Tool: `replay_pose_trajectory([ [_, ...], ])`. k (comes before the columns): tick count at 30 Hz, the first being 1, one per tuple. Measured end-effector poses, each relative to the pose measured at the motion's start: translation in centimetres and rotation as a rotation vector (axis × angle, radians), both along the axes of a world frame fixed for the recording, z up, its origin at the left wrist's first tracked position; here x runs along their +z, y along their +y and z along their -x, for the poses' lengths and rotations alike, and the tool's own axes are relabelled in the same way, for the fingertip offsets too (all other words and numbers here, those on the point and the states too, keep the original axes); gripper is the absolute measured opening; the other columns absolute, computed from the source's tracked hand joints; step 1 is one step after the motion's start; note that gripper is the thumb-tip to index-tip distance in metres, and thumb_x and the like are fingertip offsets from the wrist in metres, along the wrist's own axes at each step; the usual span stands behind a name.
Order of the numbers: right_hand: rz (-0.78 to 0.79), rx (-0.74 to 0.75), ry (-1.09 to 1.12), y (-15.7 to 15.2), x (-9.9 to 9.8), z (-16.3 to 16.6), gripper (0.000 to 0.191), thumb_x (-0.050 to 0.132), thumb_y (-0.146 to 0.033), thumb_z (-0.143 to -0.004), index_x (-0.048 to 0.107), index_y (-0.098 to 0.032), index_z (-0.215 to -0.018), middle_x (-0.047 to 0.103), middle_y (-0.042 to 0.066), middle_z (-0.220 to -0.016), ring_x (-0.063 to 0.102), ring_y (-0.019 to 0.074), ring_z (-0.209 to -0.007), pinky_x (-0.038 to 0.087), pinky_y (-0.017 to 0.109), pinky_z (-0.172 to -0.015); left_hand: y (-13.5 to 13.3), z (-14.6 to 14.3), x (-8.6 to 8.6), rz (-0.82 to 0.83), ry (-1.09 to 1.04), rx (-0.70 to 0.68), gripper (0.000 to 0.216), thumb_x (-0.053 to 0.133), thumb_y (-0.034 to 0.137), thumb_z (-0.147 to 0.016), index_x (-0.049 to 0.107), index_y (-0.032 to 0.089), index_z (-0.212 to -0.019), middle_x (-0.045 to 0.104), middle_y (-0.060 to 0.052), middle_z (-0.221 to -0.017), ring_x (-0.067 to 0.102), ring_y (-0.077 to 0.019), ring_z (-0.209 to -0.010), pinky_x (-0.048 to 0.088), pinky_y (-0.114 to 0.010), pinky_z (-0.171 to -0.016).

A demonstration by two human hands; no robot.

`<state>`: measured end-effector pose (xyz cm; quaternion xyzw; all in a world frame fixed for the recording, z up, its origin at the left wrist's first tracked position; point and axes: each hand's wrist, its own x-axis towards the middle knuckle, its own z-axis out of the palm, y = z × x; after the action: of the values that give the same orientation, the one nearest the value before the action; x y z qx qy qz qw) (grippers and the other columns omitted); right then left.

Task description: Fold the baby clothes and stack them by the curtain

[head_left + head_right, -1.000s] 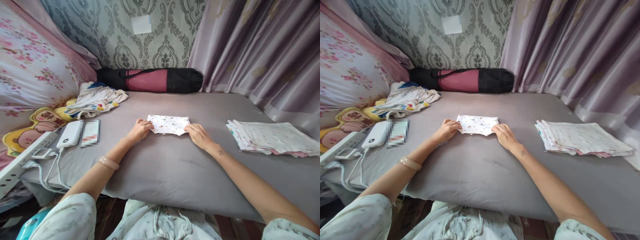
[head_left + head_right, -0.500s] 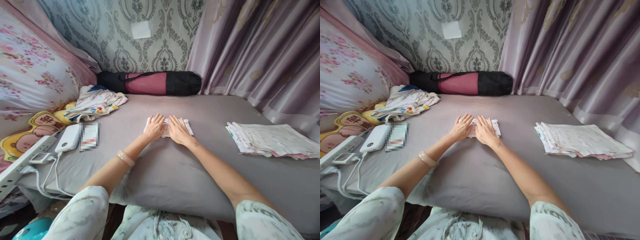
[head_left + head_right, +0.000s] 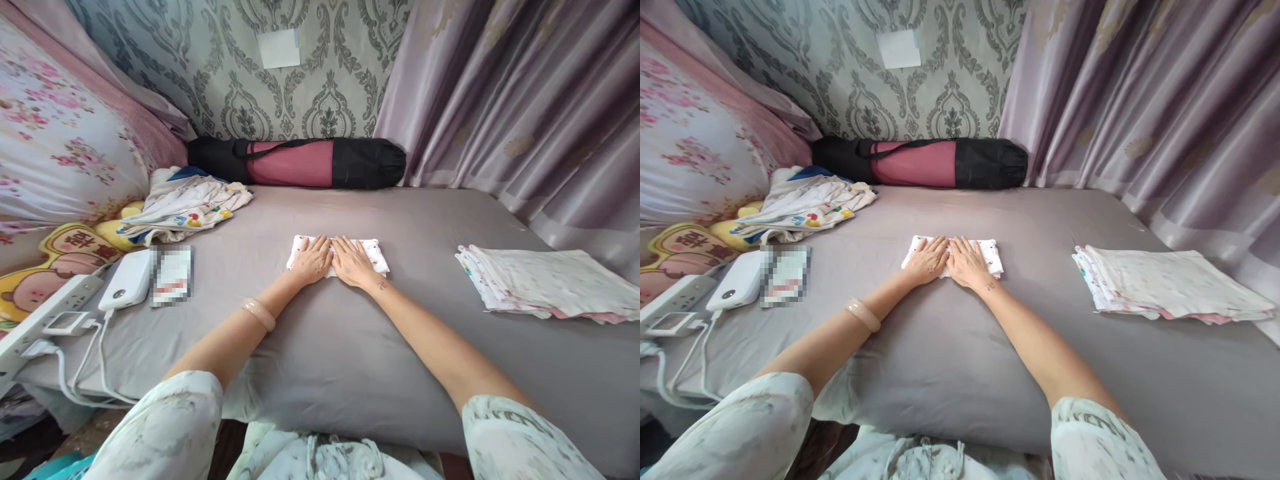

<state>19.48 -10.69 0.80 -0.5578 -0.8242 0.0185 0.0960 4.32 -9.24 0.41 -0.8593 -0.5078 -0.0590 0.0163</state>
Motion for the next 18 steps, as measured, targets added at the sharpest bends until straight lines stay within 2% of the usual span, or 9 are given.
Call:
replay_pose_trajectory([
  [6,0.072,0.011,-0.002,0.2,0.7,-0.3,0.057,0.021,-0.030,-0.096,0.032,-0.008,-0.147,0.031,0.010,-0.153,0.023,0.0238,-0.142,0.012,0.045,-0.116,0.0,0.1,1.1,0.069,0.016,-0.004,0.053,0.018,0.033,-0.100,0.033,0.009,-0.145,0.033,-0.013,-0.152,0.026,-0.0248,-0.142,0.019,-0.048,-0.114],
  [9,0.072,-0.013,-0.016,0.1,1.2,-0.7,0.056,0.021,-0.029,-0.096,0.030,-0.010,-0.148,0.027,0.010,-0.154,0.020,0.0234,-0.143,0.010,0.047,-0.116,0.0,0.5,1.6,0.031,0.007,0.007,0.054,0.018,0.038,-0.100,0.036,0.012,-0.143,0.035,-0.013,-0.151,0.027,-0.0255,-0.141,0.018,-0.050,-0.114],
  [12,0.051,-0.043,-0.022,-0.1,1.1,-1.0,0.055,0.021,-0.030,-0.096,0.031,-0.012,-0.148,0.028,0.010,-0.154,0.021,0.0234,-0.143,0.010,0.048,-0.116,0.0,1.0,1.4,-0.009,-0.002,0.014,0.055,0.019,0.043,-0.099,0.037,0.016,-0.143,0.036,-0.012,-0.150,0.029,-0.0258,-0.140,0.018,-0.049,-0.114],
  [18,0.061,-0.049,-0.007,-0.1,0.6,-1.0,0.054,0.021,-0.031,-0.097,0.032,-0.015,-0.147,0.031,0.009,-0.153,0.023,0.0224,-0.142,0.014,0.047,-0.115,0.0,1.0,0.7,0.001,0.002,0.018,0.059,0.017,0.046,-0.098,0.034,0.014,-0.145,0.036,-0.014,-0.150,0.031,-0.0275,-0.138,0.018,-0.051,-0.112],
])
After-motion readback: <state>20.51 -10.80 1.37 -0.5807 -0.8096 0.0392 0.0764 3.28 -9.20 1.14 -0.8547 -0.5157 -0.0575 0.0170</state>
